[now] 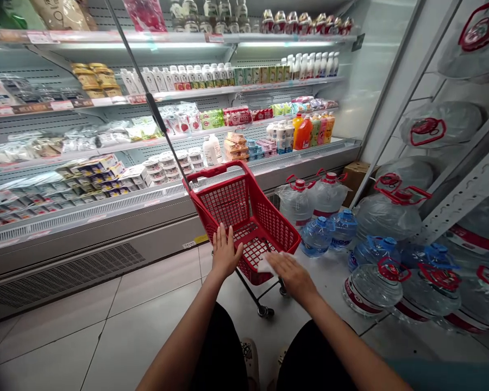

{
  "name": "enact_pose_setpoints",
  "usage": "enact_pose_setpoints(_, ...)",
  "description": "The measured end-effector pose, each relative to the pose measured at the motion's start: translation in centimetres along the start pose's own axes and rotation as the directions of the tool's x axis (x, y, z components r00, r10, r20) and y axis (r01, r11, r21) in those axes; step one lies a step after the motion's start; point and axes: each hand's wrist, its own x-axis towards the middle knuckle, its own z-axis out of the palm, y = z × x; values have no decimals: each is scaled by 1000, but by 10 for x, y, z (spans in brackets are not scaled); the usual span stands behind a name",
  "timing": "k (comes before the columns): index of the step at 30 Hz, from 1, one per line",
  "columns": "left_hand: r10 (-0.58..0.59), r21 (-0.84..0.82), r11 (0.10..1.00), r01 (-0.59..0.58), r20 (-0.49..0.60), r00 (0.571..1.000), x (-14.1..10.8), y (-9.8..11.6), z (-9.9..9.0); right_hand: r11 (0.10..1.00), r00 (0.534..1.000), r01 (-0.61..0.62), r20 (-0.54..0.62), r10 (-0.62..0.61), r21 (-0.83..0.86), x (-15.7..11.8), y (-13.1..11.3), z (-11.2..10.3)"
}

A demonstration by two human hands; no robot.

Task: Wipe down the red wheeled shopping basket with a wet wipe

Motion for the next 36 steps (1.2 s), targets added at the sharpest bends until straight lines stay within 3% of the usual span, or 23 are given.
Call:
enact_pose_setpoints(3, 11, -20, 1000, -11, 7, 1000, -2, -11, 1, 996, 996, -87, 3, 87, -30, -8, 42, 0)
enact_pose_setpoints(6, 8, -31, 999, -8, -6, 1000, -2, -16, 6, 988, 989, -149, -11, 149, -25, -11, 53, 1)
enact_pose_setpoints(9, 29, -32, 999, -30, -23, 999, 1, -22, 8, 985, 985, -170, -40, 170, -1, -9, 27, 5)
enact_pose_setpoints(15, -23, 26, 999, 21, 56, 998, 12, -33, -5, 993, 993, -106, -42, 109, 60, 15, -59, 10)
enact_pose_setpoints(17, -46, 49, 998, 44, 58, 997, 7, -28, -9, 996, 997, -59, -47, 62, 61, 26, -78, 14)
enact_pose_setpoints(20, 59, 60, 996, -60, 16, 998, -15, -15, -8, 998, 998, 19, -58, -16, 53, 38, -88, 18)
enact_pose_setpoints(22, 129, 57, 990, -128, -17, 992, -34, -11, -8, 996, 997, 67, -51, -64, 51, 38, -81, 16)
enact_pose_setpoints(25, 154, 53, 987, -153, -12, 988, -51, -18, -13, 996, 997, 82, -9, -82, 41, 24, -50, 6)
enact_pose_setpoints(29, 172, 56, 983, -176, 59, 983, -48, -39, -26, 1000, 1000, 5, 13, -5, -10, 1, 3, -13)
enact_pose_setpoints(31, 156, 62, 985, -160, 64, 986, -42, -43, -29, 999, 1000, -24, 13, 24, -25, -3, 17, -16)
enact_pose_setpoints(33, 102, 67, 992, -105, 55, 993, -37, -38, -25, 999, 999, -39, -4, 38, -19, -2, 16, -13)
enact_pose_setpoints(36, 19, 57, 998, -21, 40, 999, -38, -14, -13, 999, 998, -47, -49, 47, 6, 9, -11, -3)
